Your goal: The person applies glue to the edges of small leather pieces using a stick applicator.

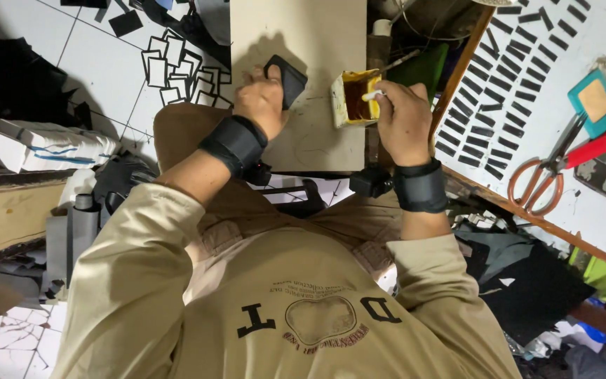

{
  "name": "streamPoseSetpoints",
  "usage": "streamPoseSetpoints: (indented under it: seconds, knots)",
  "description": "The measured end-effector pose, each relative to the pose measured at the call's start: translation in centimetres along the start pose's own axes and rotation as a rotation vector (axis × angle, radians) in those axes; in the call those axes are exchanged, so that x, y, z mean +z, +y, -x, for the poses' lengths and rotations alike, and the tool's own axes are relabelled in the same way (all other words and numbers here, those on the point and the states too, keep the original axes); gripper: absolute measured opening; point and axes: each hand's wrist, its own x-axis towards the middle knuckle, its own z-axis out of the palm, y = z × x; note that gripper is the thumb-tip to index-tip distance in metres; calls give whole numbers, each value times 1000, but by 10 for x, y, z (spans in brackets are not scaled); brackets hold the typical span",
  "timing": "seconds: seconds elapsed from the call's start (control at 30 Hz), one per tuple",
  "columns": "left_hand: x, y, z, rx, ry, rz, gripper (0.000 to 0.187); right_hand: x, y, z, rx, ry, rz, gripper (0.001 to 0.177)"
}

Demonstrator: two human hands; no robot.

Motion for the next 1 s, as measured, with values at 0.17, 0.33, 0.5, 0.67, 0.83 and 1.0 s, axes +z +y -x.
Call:
streamPoseSetpoints:
  seconds: [0.17, 0.33, 0.5, 0.67, 0.83, 1.0]
  knots:
    - [-33, -3, 7, -5, 33, 166, 83, 19, 12, -2, -60, 20, 29, 14]
    - [-60, -24, 19, 327, 407, 487, 99, 31, 14, -7, -78, 8, 89, 12]
    - [-53, -42, 24, 0, 94, 1333, 78, 39, 16, -11, -120, -2, 177, 12]
    - [-26, -56, 29, -127, 112, 1380, 34, 30, 24, -9, -71, -50, 92, 12]
    - [-3, -76, 26, -170, 204, 1394, 12, 10, 24, -7, -26, -57, 20, 11]
    - [17, -94, 27, -143, 180, 1318, 30, -9, 15, -3, 101, -95, -56, 12]
